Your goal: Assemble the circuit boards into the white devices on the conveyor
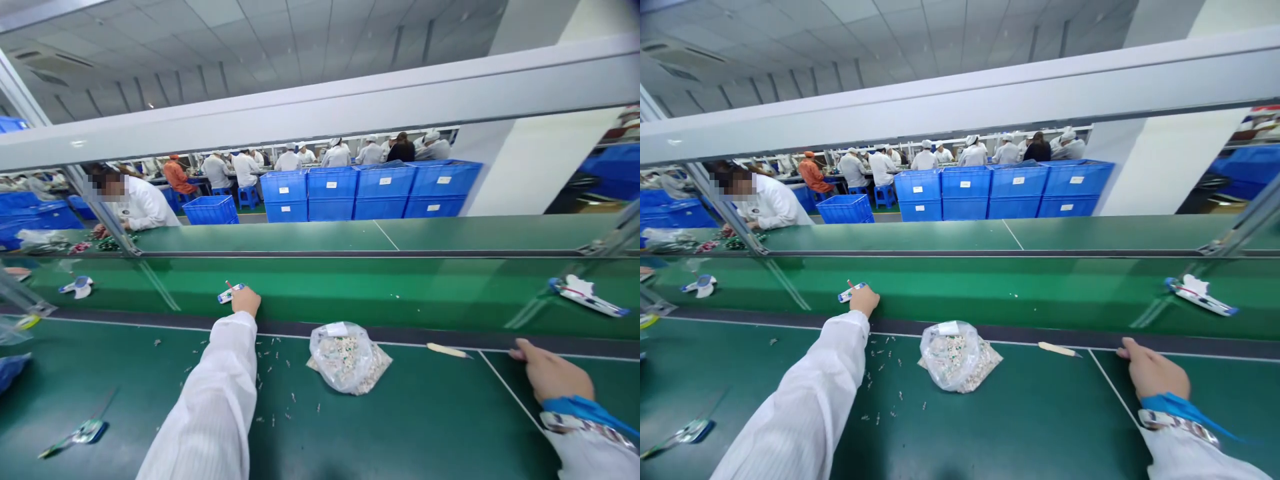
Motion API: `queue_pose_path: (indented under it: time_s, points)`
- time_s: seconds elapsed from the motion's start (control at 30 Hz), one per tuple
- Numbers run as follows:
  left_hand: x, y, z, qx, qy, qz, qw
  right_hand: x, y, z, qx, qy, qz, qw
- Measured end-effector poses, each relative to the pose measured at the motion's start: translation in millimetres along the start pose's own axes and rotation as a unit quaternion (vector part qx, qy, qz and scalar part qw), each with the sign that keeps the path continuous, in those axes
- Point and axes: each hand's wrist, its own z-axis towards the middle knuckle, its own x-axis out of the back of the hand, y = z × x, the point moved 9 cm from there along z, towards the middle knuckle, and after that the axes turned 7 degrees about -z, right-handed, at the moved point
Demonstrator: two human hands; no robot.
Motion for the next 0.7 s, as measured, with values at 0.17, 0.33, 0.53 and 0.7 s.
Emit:
queue_pose_path:
  time_s: [0.17, 0.33, 0.53, 0.7]
  points:
    - [27.7, 22.6, -23.1, -0.131, 0.062, -0.016, 0.989, 14.2, 0.6, -25.2, -0.091, 0.025, 0.032, 0.995]
    - [66.8, 68.5, -122.6, -0.361, 0.125, -0.055, 0.922, 23.2, -75.8, -84.9, -0.019, -0.045, 0.174, 0.983]
    - [92.2, 105.8, -251.1, -0.564, 0.106, -0.089, 0.814, 10.8, -211.8, -210.6, 0.172, -0.365, 0.390, 0.828]
    - [101.7, 119.2, -300.9, -0.638, 0.127, -0.077, 0.756, 36.8, -260.0, -287.0, 0.204, -0.579, 0.576, 0.539]
